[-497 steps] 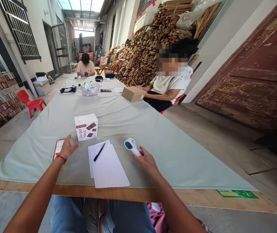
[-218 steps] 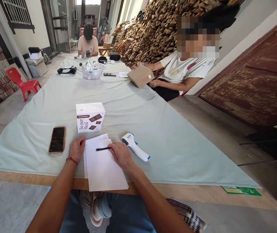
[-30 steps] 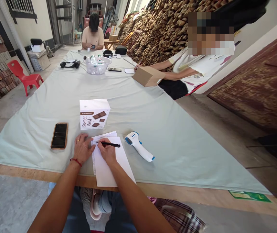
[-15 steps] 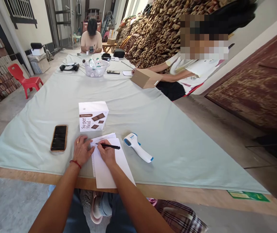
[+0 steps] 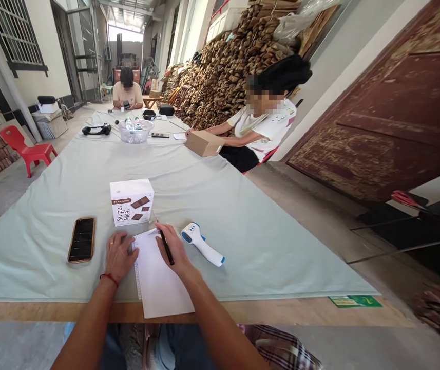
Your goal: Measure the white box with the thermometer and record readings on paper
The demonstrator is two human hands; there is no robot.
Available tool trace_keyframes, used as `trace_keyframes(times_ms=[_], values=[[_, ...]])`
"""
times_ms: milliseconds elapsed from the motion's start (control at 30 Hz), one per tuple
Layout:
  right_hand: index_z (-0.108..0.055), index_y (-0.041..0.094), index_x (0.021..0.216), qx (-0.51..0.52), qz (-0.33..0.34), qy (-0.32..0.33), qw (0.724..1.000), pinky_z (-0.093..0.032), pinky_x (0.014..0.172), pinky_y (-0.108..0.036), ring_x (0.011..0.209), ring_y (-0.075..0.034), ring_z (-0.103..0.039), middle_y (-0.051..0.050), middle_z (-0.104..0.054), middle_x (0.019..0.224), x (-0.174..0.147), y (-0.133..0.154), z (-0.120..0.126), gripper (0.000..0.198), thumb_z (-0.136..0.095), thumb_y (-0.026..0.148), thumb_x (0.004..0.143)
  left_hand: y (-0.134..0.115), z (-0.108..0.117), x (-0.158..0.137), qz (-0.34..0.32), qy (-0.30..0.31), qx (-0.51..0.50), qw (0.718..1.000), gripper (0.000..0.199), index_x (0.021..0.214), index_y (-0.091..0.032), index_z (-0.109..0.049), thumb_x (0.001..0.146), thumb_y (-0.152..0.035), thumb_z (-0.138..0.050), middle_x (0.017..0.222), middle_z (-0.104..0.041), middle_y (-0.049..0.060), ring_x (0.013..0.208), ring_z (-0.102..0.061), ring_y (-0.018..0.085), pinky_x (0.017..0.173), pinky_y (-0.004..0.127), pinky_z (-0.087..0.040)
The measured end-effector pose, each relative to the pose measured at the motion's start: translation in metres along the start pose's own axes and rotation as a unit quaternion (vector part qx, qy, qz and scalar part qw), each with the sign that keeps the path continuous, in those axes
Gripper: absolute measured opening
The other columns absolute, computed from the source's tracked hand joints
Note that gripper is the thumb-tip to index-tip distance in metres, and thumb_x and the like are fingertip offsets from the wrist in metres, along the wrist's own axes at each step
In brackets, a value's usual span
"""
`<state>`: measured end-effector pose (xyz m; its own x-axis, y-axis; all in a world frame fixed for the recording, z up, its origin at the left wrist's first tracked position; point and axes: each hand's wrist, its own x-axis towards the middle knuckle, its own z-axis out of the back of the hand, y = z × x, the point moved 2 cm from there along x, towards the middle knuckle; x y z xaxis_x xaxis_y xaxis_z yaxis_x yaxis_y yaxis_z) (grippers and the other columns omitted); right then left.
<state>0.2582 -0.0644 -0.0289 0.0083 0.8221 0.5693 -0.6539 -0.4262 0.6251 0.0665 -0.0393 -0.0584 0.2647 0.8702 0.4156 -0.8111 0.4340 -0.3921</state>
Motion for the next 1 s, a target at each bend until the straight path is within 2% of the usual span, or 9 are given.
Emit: trace_keyframes(times_ms=[100, 267, 433, 567, 667, 733, 833, 933, 1000], values=[[-0.051, 0.024, 0.134, -0.128, 0.038, 0.069, 0.989, -0.047, 0.093, -0.041, 0.11, -0.025, -0.057, -0.011, -0.061, 0.12, -0.001, -0.031, 0.018, 0.043, -0.036, 0.017, 0.093, 0.0, 0.0, 0.0, 0.0, 0.0, 0.0, 1.0, 0.026, 0.104, -0.023, -0.07, 0.079, -0.027, -0.066, 0.117, -0.057, 0.01, 0.116, -0.049, 0.029, 0.103, 0.049, -0.038], [-0.048, 0.019, 0.139, -0.303, 0.078, 0.16, 0.936, -0.042, 0.096, -0.041, 0.114, -0.026, -0.054, -0.014, -0.059, 0.129, -0.001, -0.072, 0.037, 0.052, -0.037, 0.007, 0.09, 0.0, 0.0, -0.001, 0.002, -0.005, -0.004, 1.0, 0.026, 0.104, -0.024, -0.07, 0.079, -0.025, -0.065, 0.116, -0.057, 0.01, 0.116, -0.049, 0.029, 0.104, 0.049, -0.038], [-0.046, 0.019, 0.141, -0.36, 0.135, 0.234, 0.893, -0.038, 0.098, -0.042, 0.118, -0.027, -0.05, -0.013, -0.059, 0.132, 0.003, -0.079, 0.039, 0.054, -0.038, 0.006, 0.089, 0.001, 0.0, -0.001, -0.002, -0.009, 0.0, 1.0, 0.025, 0.104, -0.024, -0.069, 0.08, -0.025, -0.064, 0.116, -0.057, 0.01, 0.116, -0.05, 0.028, 0.103, 0.048, -0.039], [-0.051, 0.022, 0.136, -0.358, 0.135, 0.241, 0.892, -0.036, 0.1, -0.042, 0.121, -0.026, -0.049, -0.011, -0.058, 0.134, 0.001, -0.079, 0.043, 0.054, -0.038, 0.003, 0.087, 0.003, 0.0, -0.001, -0.002, -0.011, 0.003, 1.0, 0.025, 0.105, -0.023, -0.069, 0.08, -0.025, -0.064, 0.116, -0.058, 0.009, 0.116, -0.05, 0.028, 0.102, 0.048, -0.041], [-0.05, 0.023, 0.136, -0.358, 0.063, 0.172, 0.915, -0.036, 0.1, -0.043, 0.126, -0.028, -0.046, -0.012, -0.053, 0.139, -0.005, -0.084, 0.051, 0.053, -0.044, 0.008, 0.086, 0.004, 0.0, -0.001, -0.003, -0.012, 0.001, 1.0, 0.026, 0.105, -0.024, -0.069, 0.08, -0.026, -0.064, 0.116, -0.058, 0.009, 0.115, -0.05, 0.028, 0.102, 0.049, -0.041], [-0.047, 0.02, 0.138, -0.362, -0.041, 0.127, 0.923, -0.04, 0.095, -0.044, 0.121, -0.031, -0.05, -0.017, -0.055, 0.134, -0.013, -0.091, 0.057, 0.054, -0.052, 0.019, 0.085, 0.005, 0.001, 0.0, -0.006, -0.012, -0.001, 1.0, 0.026, 0.105, -0.024, -0.069, 0.08, -0.026, -0.064, 0.116, -0.058, 0.009, 0.115, -0.05, 0.028, 0.102, 0.049, -0.041], [-0.049, 0.012, 0.134, -0.343, -0.185, 0.111, 0.914, -0.044, 0.082, -0.042, 0.103, -0.034, -0.058, -0.021, -0.063, 0.114, -0.025, -0.103, 0.062, 0.057, -0.059, 0.033, 0.083, 0.005, 0.001, 0.001, -0.007, -0.013, -0.006, 1.0, 0.026, 0.105, -0.024, -0.07, 0.08, -0.026, -0.064, 0.116, -0.058, 0.01, 0.115, -0.051, 0.029, 0.102, 0.05, -0.041], [-0.057, 0.014, 0.125, -0.292, -0.227, 0.091, 0.925, -0.045, 0.077, -0.04, 0.098, -0.033, -0.059, -0.019, -0.064, 0.104, -0.031, -0.106, 0.065, 0.047, -0.059, 0.034, 0.082, 0.005, 0.001, 0.002, -0.002, -0.015, -0.013, 1.0, 0.025, 0.103, -0.025, -0.07, 0.079, -0.026, -0.064, 0.115, -0.059, 0.009, 0.115, -0.051, 0.029, 0.102, 0.05, -0.041], [-0.06, 0.017, 0.12, -0.247, -0.25, 0.036, 0.936, -0.046, 0.076, -0.039, 0.099, -0.032, -0.059, -0.017, -0.063, 0.104, -0.031, -0.098, 0.067, 0.043, -0.059, 0.034, 0.081, 0.005, 0.002, 0.002, 0.001, -0.014, -0.014, 1.0, 0.024, 0.103, -0.025, -0.07, 0.079, -0.026, -0.064, 0.115, -0.059, 0.009, 0.115, -0.051, 0.029, 0.102, 0.05, -0.041]])
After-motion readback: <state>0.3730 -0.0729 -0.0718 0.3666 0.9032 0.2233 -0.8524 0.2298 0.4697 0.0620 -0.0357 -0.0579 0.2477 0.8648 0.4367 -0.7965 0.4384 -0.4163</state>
